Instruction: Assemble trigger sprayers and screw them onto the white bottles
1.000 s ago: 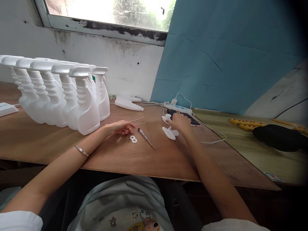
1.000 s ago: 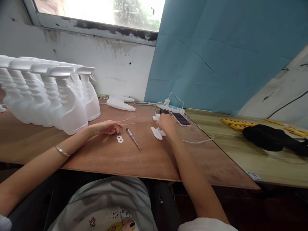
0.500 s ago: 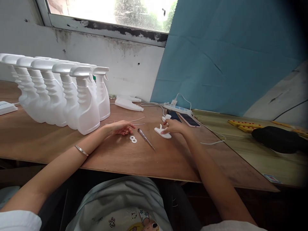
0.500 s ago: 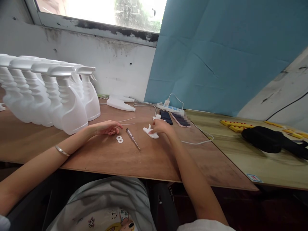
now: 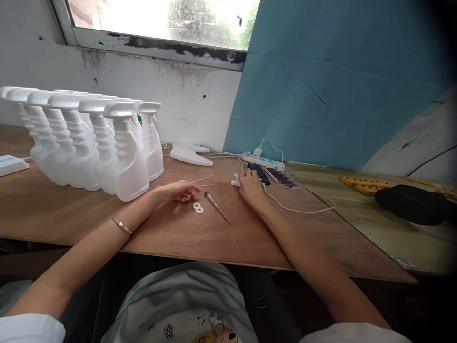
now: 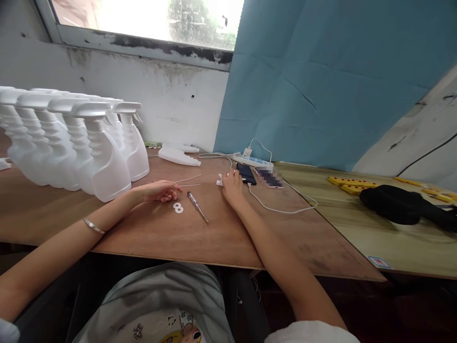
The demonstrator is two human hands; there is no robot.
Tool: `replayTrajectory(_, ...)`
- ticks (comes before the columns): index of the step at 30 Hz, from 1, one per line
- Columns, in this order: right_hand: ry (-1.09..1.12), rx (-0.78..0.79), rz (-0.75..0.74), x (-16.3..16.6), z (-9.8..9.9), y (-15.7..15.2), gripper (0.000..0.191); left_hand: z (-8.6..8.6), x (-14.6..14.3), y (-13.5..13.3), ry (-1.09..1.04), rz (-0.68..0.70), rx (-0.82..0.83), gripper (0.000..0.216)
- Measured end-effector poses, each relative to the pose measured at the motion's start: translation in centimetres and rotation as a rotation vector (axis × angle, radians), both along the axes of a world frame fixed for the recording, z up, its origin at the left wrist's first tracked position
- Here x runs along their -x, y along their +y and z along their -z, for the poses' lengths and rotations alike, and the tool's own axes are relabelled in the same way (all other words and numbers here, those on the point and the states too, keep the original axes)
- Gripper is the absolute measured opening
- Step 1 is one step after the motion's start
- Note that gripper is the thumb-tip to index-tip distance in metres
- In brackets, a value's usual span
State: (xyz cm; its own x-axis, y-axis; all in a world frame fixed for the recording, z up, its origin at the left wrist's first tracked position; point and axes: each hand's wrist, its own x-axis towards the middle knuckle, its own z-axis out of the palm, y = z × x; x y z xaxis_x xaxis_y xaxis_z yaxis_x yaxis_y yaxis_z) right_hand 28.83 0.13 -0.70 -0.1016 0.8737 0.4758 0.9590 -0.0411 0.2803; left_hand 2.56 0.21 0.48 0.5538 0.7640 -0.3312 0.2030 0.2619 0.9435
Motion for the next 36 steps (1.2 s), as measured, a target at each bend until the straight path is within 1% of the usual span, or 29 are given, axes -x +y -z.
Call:
replayTrajectory(5, 0.014, -0.076, 0.035, 0.2, 0.9, 0.2, 0.028, 0.2, -0.1, 0.1, -0.011, -0.009, -0.024, 0.027)
replayTrajectory(9, 0.033, -0.113, 0.067, 0.5, 1.1, 0.2, 0.029, 0.0, 0.0, 0.3, -0.019, -0.092, -0.135, 0.022)
replayTrajectory(11, 0.04, -0.12, 0.065, 0.6, 1.1, 0.1, 0.029, -0.2, 0.2, 0.2, -0.011, -0.149, -0.225, 0.018)
replayTrajectory(12, 0.043, -0.122, 0.053, 0.7, 1.0, 0.0, 0.029, -0.4, 0.2, 0.2, 0.012, -0.186, -0.3, 0.016)
replayTrajectory(13, 0.045, -0.124, 0.033, 0.8, 0.9, -0.1, 0.029, -0.6, 0.3, 0.1, 0.055, -0.23, -0.413, 0.014)
replayTrajectory(14, 0.047, -0.126, 0.009, 1.0, 0.8, -0.2, 0.03, -0.8, 0.4, -0.1, 0.124, -0.281, -0.565, 0.012)
replayTrajectory(16, 0.057, -0.12, -0.045, 1.4, 0.8, -0.4, 0.031, -1.3, 0.5, -0.6, 0.307, -0.368, -0.925, 0.011)
replayTrajectory(18, 0.075, -0.099, -0.087, 1.9, 0.9, -0.6, 0.031, -1.9, 0.5, -1.2, 0.472, -0.409, -1.245, 0.012)
replayTrajectory(20, 0.091, -0.073, -0.118, 2.4, 1.1, -0.7, 0.031, -2.7, 0.5, -1.9, 0.566, -0.472, -1.442, 0.015)
replayTrajectory(21, 0.096, -0.066, -0.13, 2.5, 1.2, -0.8, 0.03, -3.1, 0.6, -2.2, 0.586, -0.549, -1.501, 0.019)
replayTrajectory(22, 0.1, -0.062, -0.138, 2.7, 1.3, -0.7, 0.03, -3.5, 0.7, -2.4, 0.594, -0.656, -1.538, 0.024)
replayTrajectory(25, 0.109, -0.06, -0.15, 2.7, 1.6, -0.6, 0.029, -4.6, 1.6, -2.7, 0.596, -1.055, -1.578, 0.045)
replayTrajectory(26, 0.113, -0.06, -0.15, 2.6, 1.7, -0.5, 0.029, -4.8, 2.0, -2.6, 0.605, -1.159, -1.582, 0.052)
replayTrajectory(27, 0.118, -0.059, -0.149, 2.5, 1.8, -0.5, 0.029, -5.0, 2.4, -2.5, 0.616, -1.233, -1.576, 0.059)
replayTrajectory(29, 0.129, -0.059, -0.144, 2.4, 1.9, -0.4, 0.029, -5.1, 3.1, -2.2, 0.626, -1.335, -1.547, 0.069)
replayTrajectory(31, 0.136, -0.059, -0.143, 2.3, 1.9, -0.3, 0.029, -5.1, 3.6, -1.9, 0.62, -1.397, -1.512, 0.075)
replayTrajectory(33, 0.139, -0.053, -0.141, 2.3, 1.9, -0.3, 0.029, -5.1, 4.0, -1.6, 0.612, -1.438, -1.495, 0.08)
replayTrajectory(36, 0.147, -0.039, -0.123, 2.4, 1.9, -0.3, 0.029, -5.2, 4.5, -1.5, 0.593, -1.458, -1.495, 0.083)
